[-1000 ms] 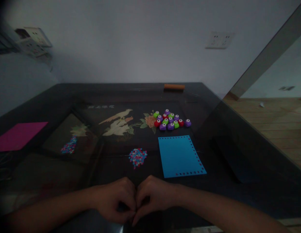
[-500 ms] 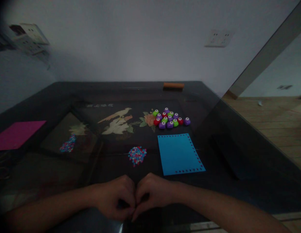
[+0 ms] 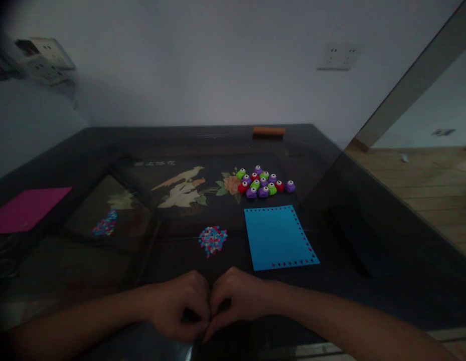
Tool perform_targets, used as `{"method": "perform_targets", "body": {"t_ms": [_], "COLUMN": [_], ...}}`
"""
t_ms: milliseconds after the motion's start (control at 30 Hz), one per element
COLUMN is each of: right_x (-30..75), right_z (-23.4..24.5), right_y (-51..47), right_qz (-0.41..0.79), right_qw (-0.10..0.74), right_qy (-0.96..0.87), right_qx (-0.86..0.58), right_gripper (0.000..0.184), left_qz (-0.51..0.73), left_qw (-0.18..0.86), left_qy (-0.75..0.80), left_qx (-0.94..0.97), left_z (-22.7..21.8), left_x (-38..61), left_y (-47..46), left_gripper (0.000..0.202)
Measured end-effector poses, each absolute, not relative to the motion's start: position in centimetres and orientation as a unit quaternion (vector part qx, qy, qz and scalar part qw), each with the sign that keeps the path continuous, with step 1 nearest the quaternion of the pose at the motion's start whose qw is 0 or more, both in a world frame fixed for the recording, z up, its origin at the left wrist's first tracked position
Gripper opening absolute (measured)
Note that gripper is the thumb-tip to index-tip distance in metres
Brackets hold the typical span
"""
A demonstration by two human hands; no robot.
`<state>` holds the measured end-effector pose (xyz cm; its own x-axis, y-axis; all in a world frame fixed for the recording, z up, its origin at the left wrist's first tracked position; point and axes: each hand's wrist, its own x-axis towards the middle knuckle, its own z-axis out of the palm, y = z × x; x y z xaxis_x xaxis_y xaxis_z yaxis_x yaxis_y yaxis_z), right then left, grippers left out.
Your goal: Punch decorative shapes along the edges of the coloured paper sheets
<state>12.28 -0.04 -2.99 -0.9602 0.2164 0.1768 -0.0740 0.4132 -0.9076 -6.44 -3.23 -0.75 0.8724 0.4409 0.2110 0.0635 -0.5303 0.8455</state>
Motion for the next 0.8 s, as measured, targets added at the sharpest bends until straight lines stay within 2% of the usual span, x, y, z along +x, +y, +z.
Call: {"method": "perform_targets", "body": {"t_ms": [567, 800], "right_x": [12.21, 12.23], "right_z": [-2.91, -3.05], "right_y": [0.08, -0.02], "right_qz": [0.551, 0.55], "right_qw": [0.152, 0.127], "right_qy": [-0.819, -0.824], "right_qx": [-0.039, -0.055], "right_gripper": [0.048, 0.047], "left_qz": [0.211, 0.207], "left_qw": [0.476, 0.468], "left_qy": [0.145, 0.142], "left_qx": [0.841, 0.847], "left_z": [-0.98, -1.02], "left_x": [-6.42, -6.45], "left_y": [-3.1, -3.05], "left_gripper": [0.018, 0.017]}}
